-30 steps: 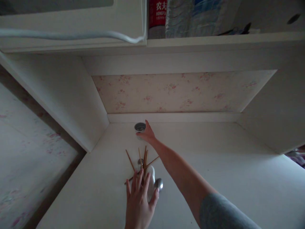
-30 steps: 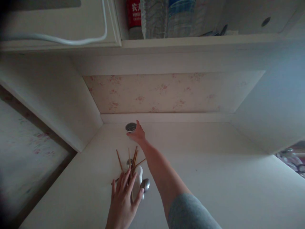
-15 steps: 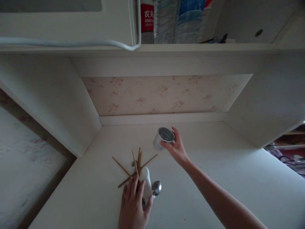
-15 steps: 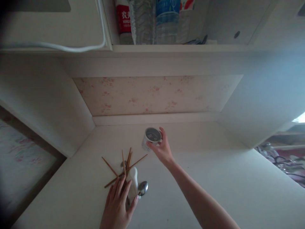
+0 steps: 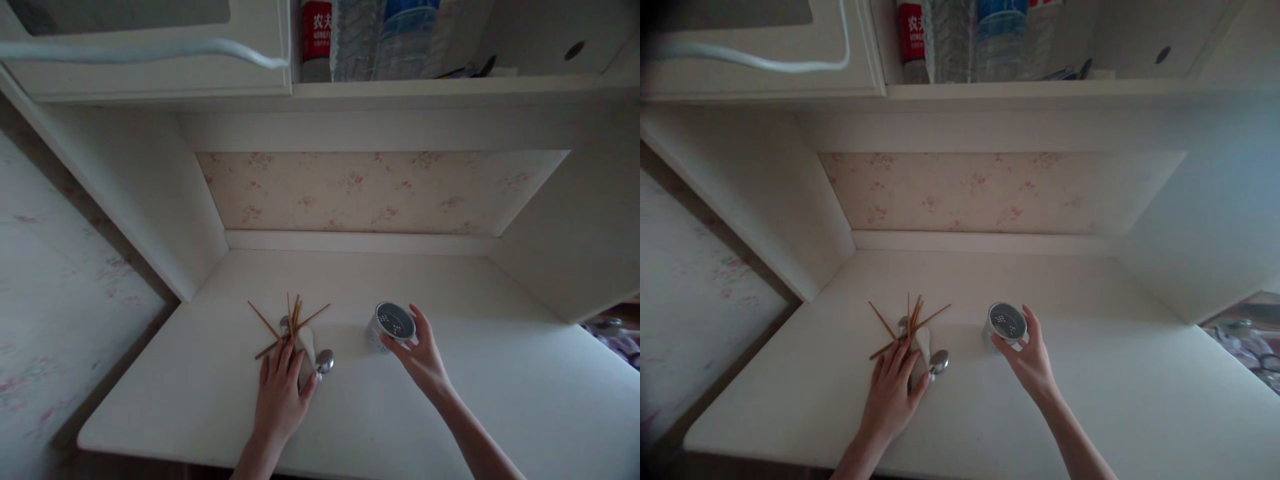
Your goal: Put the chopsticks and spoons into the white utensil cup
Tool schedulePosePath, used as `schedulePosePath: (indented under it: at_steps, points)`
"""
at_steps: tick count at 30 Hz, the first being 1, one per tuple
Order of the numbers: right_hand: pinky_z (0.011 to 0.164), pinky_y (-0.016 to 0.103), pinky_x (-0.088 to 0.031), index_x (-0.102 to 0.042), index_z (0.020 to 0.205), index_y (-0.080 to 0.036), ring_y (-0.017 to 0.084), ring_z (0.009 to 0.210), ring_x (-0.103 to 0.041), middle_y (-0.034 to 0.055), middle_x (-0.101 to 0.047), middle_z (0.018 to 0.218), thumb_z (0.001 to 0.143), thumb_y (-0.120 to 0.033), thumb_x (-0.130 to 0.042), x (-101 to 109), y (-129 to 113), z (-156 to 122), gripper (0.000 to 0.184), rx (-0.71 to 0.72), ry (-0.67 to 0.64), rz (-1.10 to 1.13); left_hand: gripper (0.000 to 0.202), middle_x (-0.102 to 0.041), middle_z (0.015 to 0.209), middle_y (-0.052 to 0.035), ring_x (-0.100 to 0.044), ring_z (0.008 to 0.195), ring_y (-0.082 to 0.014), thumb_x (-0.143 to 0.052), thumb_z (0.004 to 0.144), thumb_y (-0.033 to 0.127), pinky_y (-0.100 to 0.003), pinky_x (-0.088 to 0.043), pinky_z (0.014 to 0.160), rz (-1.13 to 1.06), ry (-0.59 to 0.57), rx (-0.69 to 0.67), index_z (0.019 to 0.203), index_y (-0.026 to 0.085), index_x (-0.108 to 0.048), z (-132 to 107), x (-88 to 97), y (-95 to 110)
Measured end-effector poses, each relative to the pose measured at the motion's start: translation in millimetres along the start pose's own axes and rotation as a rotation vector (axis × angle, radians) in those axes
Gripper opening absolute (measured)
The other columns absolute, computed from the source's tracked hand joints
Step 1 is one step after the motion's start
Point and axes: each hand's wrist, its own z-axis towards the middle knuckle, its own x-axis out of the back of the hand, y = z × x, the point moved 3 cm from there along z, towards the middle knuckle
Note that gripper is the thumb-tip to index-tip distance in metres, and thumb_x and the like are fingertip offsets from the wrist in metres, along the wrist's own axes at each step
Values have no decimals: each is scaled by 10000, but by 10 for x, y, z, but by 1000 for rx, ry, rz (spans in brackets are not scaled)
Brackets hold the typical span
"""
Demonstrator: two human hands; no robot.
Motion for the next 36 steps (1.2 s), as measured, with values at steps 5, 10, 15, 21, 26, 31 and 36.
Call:
schedulePosePath:
  at_steps: [5, 10, 15, 21, 26, 31, 36]
  points:
    - [1029, 555, -444, -287, 1474, -304, 344, 1242, -537, 141, -447, 1424, 677, -469, -816, -36, 174, -12, 970, 18, -79, -64, 389, -503, 1456, -81, -434, 1354, -315, -541, 924, 435, -549, -405, 1074, -92, 17, 16, 1260, 255, -617, 7, 29, -28]
    - [1058, 589, -398, -219, 1511, -280, 354, 1277, -513, 172, -408, 1481, 706, -470, -792, -40, 203, -64, 1006, 82, -92, -132, 321, -562, 1361, -113, -525, 1263, -286, -546, 934, 391, -497, -468, 1039, -272, 117, 91, 1195, 231, -644, 21, 39, -109]
    - [1048, 531, -435, -308, 1458, -276, 310, 1269, -496, 142, -441, 1448, 727, -480, -762, 120, 135, -417, 885, 154, 95, -128, 306, -680, 1122, -118, -642, 1066, -257, -518, 933, 416, -424, -521, 954, -428, 233, 260, 1083, 190, -658, -40, 100, -234]
    - [727, 319, -587, -528, 1224, -230, 215, 822, -691, 76, -691, 1015, 785, -550, -664, 459, 428, -945, 561, -88, 110, -227, 279, -747, 882, -64, -712, 766, -228, -453, 942, 453, -308, -514, 674, -423, -68, 592, 1026, 222, -585, 147, 210, -440]
    - [688, 258, -580, -644, 1051, -234, 212, 793, -728, 47, -754, 867, 814, -553, -605, 430, 445, -1023, 400, -112, -5, -351, 343, -749, 834, -70, -718, 845, -282, -493, 935, 445, -306, -455, 668, -275, -254, 562, 1165, 191, -493, 509, 166, -429]
    - [671, 255, -574, -680, 1021, -262, 199, 764, -731, 29, -767, 864, 851, -537, -543, 335, 373, -1007, 351, -57, -96, -511, 284, -747, 857, -78, -716, 851, -271, -521, 916, 318, -292, -441, 663, -244, -254, 607, 1168, 188, -509, 519, 41, -457]
    - [693, 267, -572, -679, 1031, -264, 197, 763, -728, 25, -769, 870, 874, -533, -509, 335, 344, -1012, 355, -29, -129, -564, 241, -727, 877, -63, -716, 723, -218, -480, 914, 292, -271, -477, 601, -463, -166, 636, 1137, 202, -503, 365, 69, -488]
